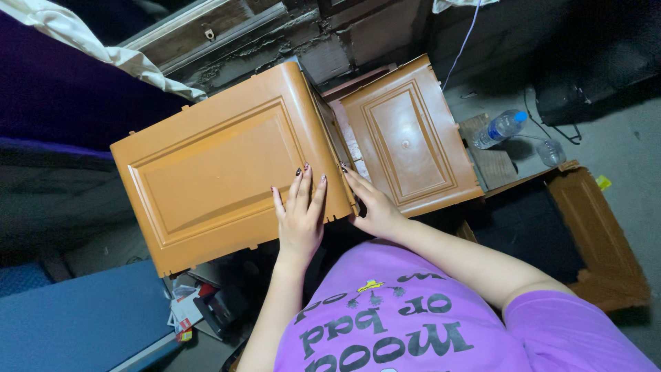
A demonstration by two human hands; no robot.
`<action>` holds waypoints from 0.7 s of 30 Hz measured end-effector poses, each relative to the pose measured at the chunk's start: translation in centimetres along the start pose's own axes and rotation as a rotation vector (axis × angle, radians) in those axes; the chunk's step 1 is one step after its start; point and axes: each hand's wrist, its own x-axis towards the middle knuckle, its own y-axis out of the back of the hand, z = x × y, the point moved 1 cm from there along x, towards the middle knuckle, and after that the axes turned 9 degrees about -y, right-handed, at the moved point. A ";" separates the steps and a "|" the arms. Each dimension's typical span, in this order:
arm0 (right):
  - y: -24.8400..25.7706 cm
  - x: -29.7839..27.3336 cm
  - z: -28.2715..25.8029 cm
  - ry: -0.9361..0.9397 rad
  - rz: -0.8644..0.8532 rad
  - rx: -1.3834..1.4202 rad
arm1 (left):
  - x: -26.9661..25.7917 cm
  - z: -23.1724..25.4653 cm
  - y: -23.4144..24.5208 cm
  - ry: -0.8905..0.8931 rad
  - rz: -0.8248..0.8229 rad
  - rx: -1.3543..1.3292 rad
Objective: The person assembles a brown plastic storage unit by attaching side panels to a black base, then placing a lid on top. They repeatedly remove and reattach the lid and side panels, checking fit and alignment throughout the process.
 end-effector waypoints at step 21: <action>-0.6 -0.2 0.6 0.005 0.002 -0.107 | -0.3 2.0 -2.0 0.155 0.014 -0.092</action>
